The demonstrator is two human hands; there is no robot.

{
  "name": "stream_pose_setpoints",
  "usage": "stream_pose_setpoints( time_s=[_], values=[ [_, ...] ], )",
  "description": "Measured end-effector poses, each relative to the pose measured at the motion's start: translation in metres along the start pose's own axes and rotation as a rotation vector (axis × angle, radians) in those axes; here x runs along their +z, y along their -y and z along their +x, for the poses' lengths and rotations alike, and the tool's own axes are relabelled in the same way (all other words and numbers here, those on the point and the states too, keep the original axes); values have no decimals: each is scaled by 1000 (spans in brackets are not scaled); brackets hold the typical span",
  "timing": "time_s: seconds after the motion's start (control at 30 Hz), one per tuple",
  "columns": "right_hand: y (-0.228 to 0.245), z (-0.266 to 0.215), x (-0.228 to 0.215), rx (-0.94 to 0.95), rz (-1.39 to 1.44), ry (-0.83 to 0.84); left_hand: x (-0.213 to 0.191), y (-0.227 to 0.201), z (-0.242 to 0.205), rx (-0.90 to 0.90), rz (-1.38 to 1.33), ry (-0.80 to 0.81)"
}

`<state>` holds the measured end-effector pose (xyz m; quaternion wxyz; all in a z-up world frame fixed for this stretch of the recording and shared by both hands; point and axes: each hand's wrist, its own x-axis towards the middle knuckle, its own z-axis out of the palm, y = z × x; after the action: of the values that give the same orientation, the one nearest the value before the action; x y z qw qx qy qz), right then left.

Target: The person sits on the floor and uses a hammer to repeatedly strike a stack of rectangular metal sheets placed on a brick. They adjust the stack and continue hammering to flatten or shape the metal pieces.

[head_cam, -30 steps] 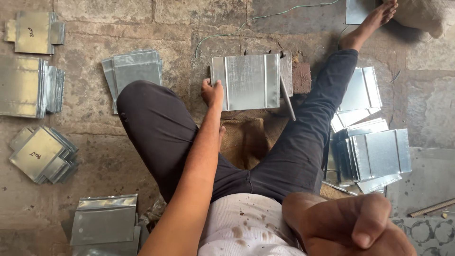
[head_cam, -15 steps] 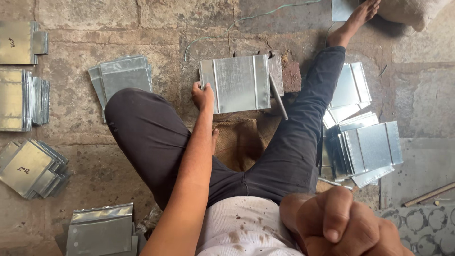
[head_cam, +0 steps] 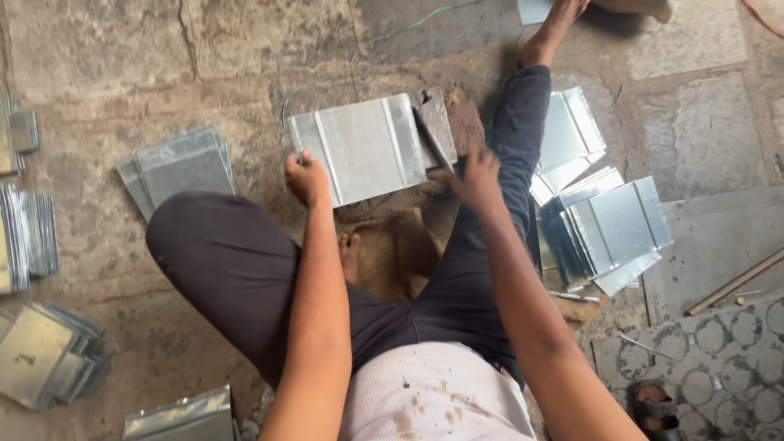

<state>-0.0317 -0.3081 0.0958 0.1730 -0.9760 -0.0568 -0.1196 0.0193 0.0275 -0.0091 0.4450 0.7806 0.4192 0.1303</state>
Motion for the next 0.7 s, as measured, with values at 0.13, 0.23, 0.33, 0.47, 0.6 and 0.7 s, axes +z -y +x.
stream_pose_setpoints(
  time_s=[0.13,0.23,0.33,0.47,0.6,0.7],
  values=[
    [-45,-46,77,324,30,398,-2,14,4,-51,-34,-56],
    [-42,-55,78,507,506,467,-1,20,9,-141,29,-20],
    [-26,-73,63,843,1256,620,3,22,0,-40,6,-10],
    [-13,-78,35,895,1468,461,-7,6,-4,-85,79,67],
    [26,-87,-6,779,981,349,4,7,-9,57,103,44],
    [44,-94,-35,622,756,185,15,14,2,27,196,89]
  ],
)
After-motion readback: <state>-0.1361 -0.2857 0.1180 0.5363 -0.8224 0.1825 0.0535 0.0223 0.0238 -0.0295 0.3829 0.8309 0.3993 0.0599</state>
